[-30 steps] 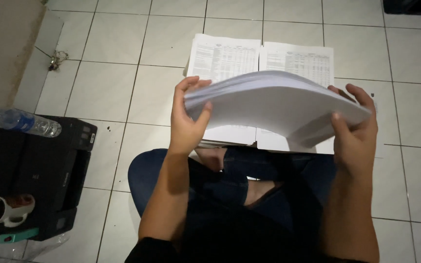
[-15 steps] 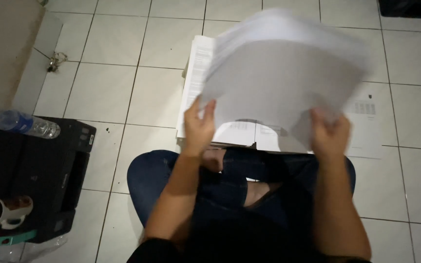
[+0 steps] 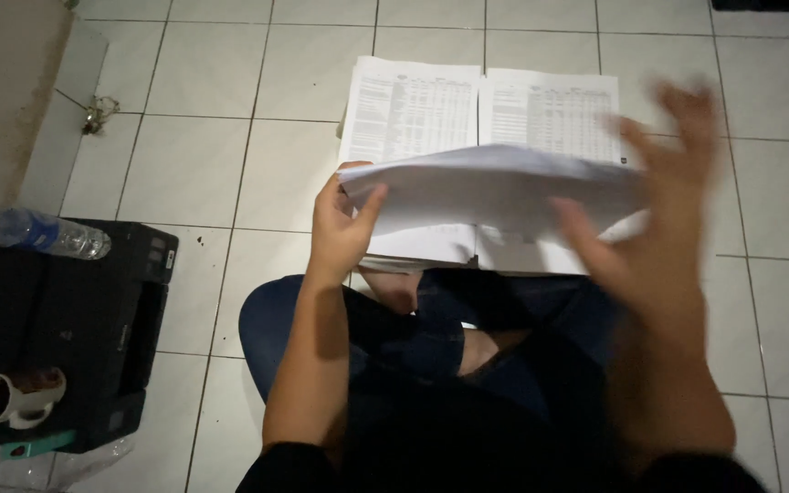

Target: The person is sitting on the floor, flipping through and organizing a large stack of printed documents.

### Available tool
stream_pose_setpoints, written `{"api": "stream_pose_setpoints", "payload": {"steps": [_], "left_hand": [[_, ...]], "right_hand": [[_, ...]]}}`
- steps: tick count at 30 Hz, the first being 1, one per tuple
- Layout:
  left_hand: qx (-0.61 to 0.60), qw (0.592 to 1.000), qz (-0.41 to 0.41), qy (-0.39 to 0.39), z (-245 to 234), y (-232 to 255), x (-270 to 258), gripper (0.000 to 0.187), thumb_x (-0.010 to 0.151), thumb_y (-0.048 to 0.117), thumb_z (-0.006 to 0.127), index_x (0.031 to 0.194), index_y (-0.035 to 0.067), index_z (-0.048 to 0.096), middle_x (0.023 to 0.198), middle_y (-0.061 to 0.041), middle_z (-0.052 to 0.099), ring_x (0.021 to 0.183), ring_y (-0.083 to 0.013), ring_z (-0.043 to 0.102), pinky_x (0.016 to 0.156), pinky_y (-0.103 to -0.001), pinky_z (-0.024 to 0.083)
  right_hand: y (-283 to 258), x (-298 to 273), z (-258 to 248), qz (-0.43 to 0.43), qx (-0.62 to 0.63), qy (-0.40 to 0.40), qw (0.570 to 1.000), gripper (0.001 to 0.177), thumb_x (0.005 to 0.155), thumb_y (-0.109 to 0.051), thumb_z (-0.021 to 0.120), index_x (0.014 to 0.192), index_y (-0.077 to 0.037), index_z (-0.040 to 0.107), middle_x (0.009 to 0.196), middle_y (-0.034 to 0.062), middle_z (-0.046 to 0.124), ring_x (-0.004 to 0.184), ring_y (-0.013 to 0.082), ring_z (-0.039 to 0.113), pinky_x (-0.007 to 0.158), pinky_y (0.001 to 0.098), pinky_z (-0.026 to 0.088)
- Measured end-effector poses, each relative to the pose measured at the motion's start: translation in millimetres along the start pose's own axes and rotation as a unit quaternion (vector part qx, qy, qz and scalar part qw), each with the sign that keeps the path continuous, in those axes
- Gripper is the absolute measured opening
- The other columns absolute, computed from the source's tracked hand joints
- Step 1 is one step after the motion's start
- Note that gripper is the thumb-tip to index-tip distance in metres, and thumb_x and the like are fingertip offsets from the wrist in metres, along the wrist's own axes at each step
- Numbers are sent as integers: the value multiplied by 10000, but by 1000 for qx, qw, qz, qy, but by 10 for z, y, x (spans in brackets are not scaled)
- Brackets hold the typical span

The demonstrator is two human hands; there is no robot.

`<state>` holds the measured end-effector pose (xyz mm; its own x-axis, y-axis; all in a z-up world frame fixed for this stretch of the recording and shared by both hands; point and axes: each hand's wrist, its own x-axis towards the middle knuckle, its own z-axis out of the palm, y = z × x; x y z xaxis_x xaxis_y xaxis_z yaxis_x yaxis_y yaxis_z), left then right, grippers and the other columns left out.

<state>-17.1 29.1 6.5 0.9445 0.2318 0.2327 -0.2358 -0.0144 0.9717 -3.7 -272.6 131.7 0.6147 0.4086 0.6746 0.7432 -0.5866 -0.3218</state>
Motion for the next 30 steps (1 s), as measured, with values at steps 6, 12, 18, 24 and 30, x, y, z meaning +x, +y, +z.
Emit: {"api": "stream_pose_setpoints", "payload": {"steps": [6,12,18,24,30], "left_hand": [[-11,999,-3,-30,-21,7,-45,296,958,-60,549,1175,105,666,1171,-69,674,1091,-199,659,1006,-295,531],[84,986,142,26,81,24,-75,395,906,-32,579,1266,127,611,1440,-113,575,1442,-287,499,1262,-413,348],[65,992,61,94,683,239,95,1210,871,451,800,1635,125,-80,1755,-130,-66,1638,-341,99,1320,-532,221],[-81,994,24,-65,1423,654,102,434,1030,227,576,1403,10,522,1366,-111,630,1304,-229,603,1171,-349,495],[14,996,70,-50,1542,626,47,397,969,221,648,1317,80,518,1253,-94,664,1191,-223,653,1048,-350,510]], "right_hand": [[80,625,773,-66,-197,-303,930,961,847,-433,731,1597,-15,300,1647,212,359,1464,413,393,1069,535,398],[-338,767,181,154,-199,-470,846,431,1005,-33,513,1335,-251,684,1016,65,791,888,278,741,818,408,587],[801,-302,-307,282,45,-10,958,156,1032,-52,681,935,-4,568,976,33,522,954,199,494,735,388,401],[855,-494,-110,219,234,165,933,284,1110,-111,607,1347,35,556,1255,112,589,1185,287,556,1018,470,483],[1400,-1028,112,299,321,132,889,377,995,-119,722,1324,-30,559,1294,122,653,1163,210,639,1032,352,540]]}}
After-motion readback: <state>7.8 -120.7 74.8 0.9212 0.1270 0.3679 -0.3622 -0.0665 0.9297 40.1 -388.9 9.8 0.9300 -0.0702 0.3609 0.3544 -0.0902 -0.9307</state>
